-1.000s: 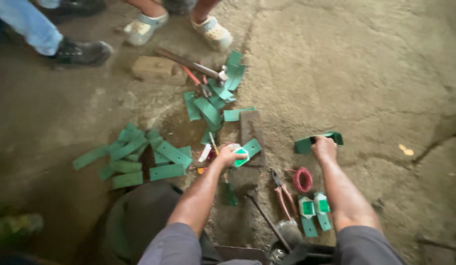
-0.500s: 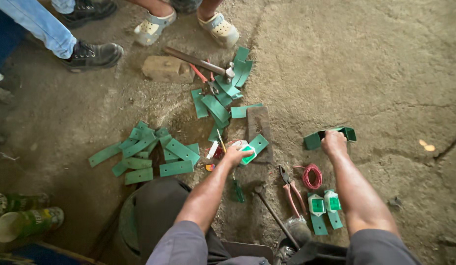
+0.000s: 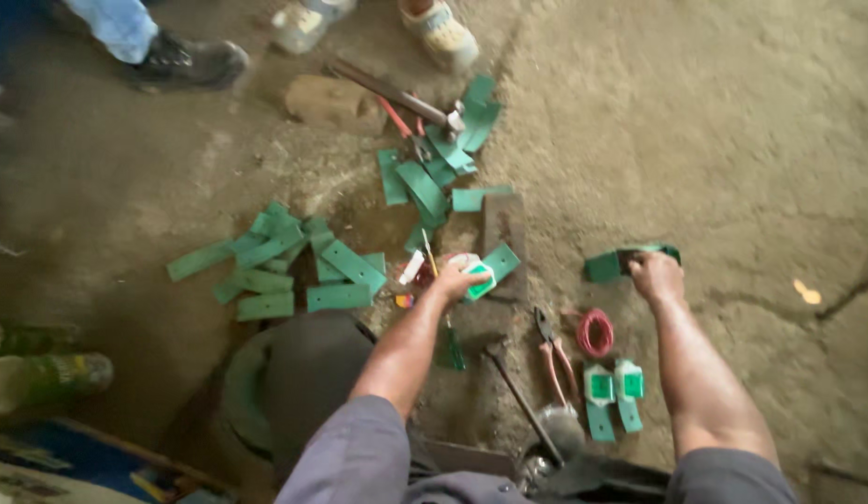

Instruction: The person assembles small electrical components by hand. They place green plastic pieces and white plastic housings together, insert nails, and hammer them into place. They also use a screwdriver to tighten screws and pliers to adjust parts.

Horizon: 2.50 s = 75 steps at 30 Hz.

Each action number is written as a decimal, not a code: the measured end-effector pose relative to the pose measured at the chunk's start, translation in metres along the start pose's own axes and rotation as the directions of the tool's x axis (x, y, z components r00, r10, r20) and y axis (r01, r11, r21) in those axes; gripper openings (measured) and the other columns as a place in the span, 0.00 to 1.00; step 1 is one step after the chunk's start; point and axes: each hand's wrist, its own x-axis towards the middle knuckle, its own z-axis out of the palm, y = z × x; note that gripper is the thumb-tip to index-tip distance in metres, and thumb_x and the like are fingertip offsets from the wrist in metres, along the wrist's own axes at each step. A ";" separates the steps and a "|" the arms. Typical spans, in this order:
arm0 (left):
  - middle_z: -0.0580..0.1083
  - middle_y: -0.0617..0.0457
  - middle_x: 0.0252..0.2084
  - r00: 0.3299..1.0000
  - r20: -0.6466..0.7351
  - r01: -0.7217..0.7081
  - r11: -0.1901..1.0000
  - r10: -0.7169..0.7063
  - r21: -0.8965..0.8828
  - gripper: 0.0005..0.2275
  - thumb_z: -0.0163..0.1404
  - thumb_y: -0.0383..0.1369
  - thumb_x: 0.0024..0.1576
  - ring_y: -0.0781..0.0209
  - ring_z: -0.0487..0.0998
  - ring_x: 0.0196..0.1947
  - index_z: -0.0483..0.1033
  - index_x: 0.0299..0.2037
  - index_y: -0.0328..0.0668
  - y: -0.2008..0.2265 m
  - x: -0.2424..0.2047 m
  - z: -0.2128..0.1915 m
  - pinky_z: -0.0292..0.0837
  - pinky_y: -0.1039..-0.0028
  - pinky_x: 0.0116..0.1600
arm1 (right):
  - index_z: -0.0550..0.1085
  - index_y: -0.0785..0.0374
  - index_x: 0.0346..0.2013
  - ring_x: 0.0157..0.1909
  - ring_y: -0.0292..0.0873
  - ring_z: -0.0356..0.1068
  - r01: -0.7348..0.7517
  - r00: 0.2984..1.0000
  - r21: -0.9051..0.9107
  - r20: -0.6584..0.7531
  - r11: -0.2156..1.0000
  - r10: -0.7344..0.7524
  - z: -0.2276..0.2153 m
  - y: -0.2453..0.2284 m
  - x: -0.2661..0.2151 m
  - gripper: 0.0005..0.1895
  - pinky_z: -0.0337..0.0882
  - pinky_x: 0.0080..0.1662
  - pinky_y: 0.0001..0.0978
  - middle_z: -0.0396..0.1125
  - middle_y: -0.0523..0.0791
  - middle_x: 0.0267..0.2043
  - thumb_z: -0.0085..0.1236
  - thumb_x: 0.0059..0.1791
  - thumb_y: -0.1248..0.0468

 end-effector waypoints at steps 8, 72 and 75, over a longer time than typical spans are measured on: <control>0.79 0.54 0.46 0.991 -0.112 0.080 0.991 -0.069 0.105 0.23 0.68 0.35 0.45 0.65 0.80 0.44 0.77 0.52 0.42 -0.006 0.003 0.002 0.75 0.72 0.49 | 0.81 0.63 0.42 0.52 0.61 0.75 -0.110 0.994 -0.096 -0.010 0.989 0.110 0.018 -0.017 0.006 0.13 0.73 0.55 0.51 0.75 0.59 0.47 0.57 0.46 0.62; 0.81 0.54 0.41 0.997 0.062 0.051 0.997 -0.054 0.057 0.18 0.67 0.33 0.49 0.69 0.80 0.39 0.82 0.49 0.35 0.013 -0.001 -0.014 0.77 0.75 0.43 | 0.81 0.69 0.44 0.41 0.31 0.72 -0.145 0.965 0.932 0.208 0.334 -0.160 0.119 -0.181 -0.061 0.10 0.73 0.46 0.25 0.77 0.41 0.40 0.64 0.50 0.66; 0.81 0.55 0.41 0.993 0.038 0.105 0.989 -0.109 0.103 0.18 0.66 0.33 0.50 0.68 0.80 0.39 0.83 0.50 0.35 0.036 -0.014 -0.010 0.77 0.76 0.44 | 0.80 0.70 0.44 0.41 0.31 0.72 -0.206 0.941 0.929 0.274 0.307 -0.197 0.106 -0.187 -0.059 0.10 0.73 0.47 0.25 0.76 0.42 0.40 0.63 0.51 0.66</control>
